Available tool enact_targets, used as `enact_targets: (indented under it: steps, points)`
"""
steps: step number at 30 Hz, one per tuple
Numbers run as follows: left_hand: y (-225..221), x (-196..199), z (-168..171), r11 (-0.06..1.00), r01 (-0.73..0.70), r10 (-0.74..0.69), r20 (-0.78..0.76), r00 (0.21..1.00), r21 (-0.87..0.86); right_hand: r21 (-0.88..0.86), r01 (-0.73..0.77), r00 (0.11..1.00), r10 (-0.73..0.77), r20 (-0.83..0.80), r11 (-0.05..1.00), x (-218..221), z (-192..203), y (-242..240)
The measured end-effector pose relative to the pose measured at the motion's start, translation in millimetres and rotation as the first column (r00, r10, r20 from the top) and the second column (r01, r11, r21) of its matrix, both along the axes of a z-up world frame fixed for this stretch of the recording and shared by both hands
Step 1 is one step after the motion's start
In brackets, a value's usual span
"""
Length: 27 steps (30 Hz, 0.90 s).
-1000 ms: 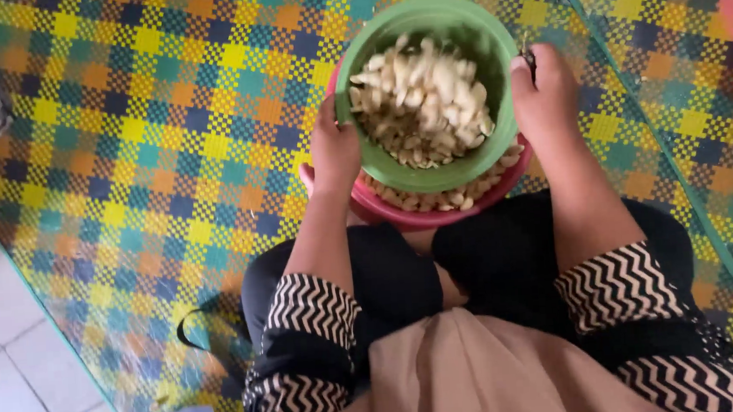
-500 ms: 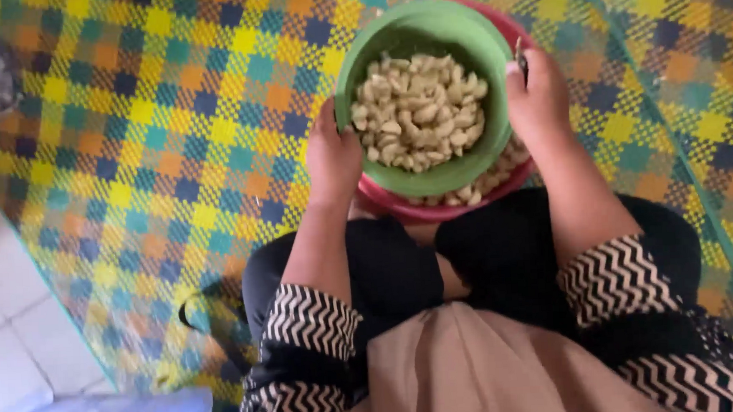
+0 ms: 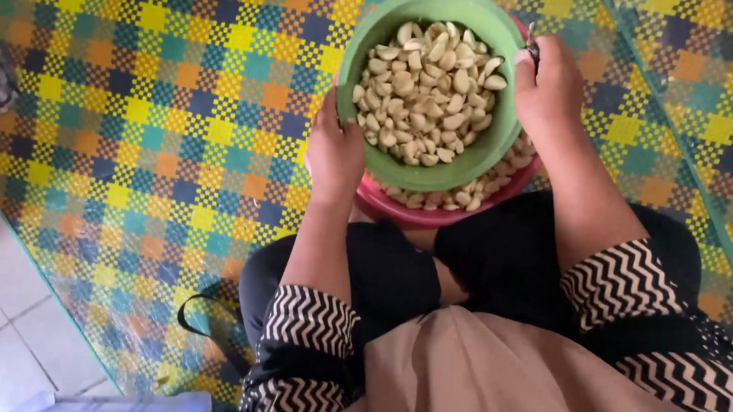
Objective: A person sitting on the floor is peeling garlic cloves by hand, removing the outer skin and placing the peeled cloves into a bowl.
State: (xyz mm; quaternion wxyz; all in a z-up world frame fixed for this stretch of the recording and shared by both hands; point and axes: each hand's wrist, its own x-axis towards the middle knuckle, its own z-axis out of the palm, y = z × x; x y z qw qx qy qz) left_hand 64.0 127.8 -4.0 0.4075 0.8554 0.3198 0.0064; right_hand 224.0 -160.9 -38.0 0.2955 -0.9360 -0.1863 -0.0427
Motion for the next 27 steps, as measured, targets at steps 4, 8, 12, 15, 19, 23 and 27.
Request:
enact_targets:
  steps: [4,8,12,15,19,23,27]
  points:
    - [-1,5,10,0.999,-0.013,0.013,-0.012,1.0,-0.047,0.0,-0.034,0.998,0.034,0.047,0.999,7,-3,-2]
    - [9,10,-41,0.993,0.048,-0.064,0.152,0.986,0.108,-0.022,-0.05,0.997,0.048,-0.062,0.999,2,26,6]
    - [-18,32,21,0.911,0.111,-0.228,0.26,0.939,0.398,-0.082,-0.002,1.0,0.001,-0.011,0.997,-15,73,15]
    - [-36,68,27,0.798,0.215,-0.397,0.222,0.891,0.563,-0.09,-0.005,0.982,-0.012,-0.191,0.996,-32,112,34]
    - [-46,110,-9,0.673,0.361,-0.519,0.064,0.852,0.646,-0.034,-0.165,0.976,0.158,-0.15,0.986,-32,99,31]
    - [-54,123,-20,0.491,0.489,-0.53,-0.198,0.825,0.721,-0.039,-0.207,0.966,0.198,-0.168,0.978,-25,91,26]
    - [-58,127,-30,0.473,0.474,-0.502,-0.215,0.838,0.743,-0.006,-0.229,0.948,0.222,-0.23,0.973,-28,102,33]
